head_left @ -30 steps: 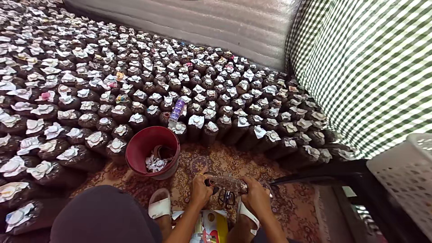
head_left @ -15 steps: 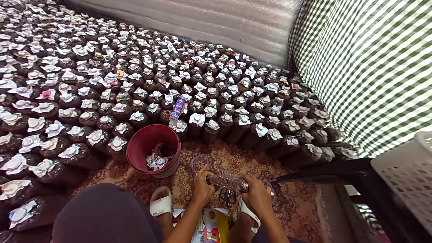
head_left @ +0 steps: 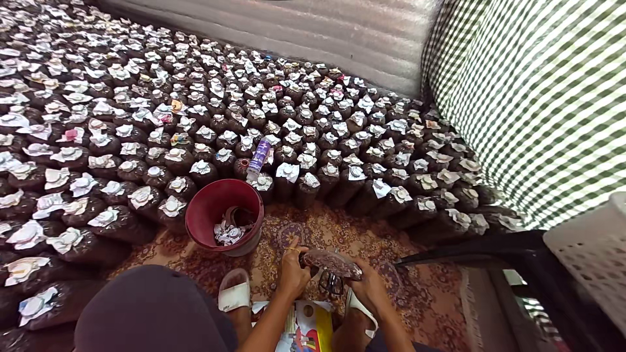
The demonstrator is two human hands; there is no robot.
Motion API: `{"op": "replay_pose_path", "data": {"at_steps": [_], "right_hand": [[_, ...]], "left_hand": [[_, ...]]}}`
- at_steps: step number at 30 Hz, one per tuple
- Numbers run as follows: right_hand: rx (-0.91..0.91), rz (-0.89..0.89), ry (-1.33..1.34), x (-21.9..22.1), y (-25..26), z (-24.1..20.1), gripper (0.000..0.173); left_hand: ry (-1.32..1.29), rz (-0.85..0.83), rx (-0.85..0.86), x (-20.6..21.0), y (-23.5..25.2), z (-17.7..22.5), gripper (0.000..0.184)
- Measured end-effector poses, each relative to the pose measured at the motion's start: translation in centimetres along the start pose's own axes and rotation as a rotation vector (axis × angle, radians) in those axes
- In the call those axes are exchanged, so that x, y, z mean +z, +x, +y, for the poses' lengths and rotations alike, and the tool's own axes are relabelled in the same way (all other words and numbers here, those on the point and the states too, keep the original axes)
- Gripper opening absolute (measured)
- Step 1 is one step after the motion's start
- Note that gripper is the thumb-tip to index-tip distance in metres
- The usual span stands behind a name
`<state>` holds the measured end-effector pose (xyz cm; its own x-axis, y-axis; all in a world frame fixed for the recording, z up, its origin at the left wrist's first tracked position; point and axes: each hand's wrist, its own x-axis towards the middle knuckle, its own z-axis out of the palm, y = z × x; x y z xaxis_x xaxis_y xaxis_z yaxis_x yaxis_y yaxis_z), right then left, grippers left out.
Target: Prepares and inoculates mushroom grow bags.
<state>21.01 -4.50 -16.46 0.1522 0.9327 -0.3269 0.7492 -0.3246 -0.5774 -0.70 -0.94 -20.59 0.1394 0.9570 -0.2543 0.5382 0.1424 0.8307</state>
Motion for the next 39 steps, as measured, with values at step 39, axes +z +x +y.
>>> {"op": "replay_pose_path", "data": {"at_steps": [39], "right_hand": [[0.113,-0.168,0.097,2.2,0.3,-0.2,0.033]], "left_hand": [[0.894,-0.914,-0.201,2.4,-5.8,-4.5,0.026]]}}
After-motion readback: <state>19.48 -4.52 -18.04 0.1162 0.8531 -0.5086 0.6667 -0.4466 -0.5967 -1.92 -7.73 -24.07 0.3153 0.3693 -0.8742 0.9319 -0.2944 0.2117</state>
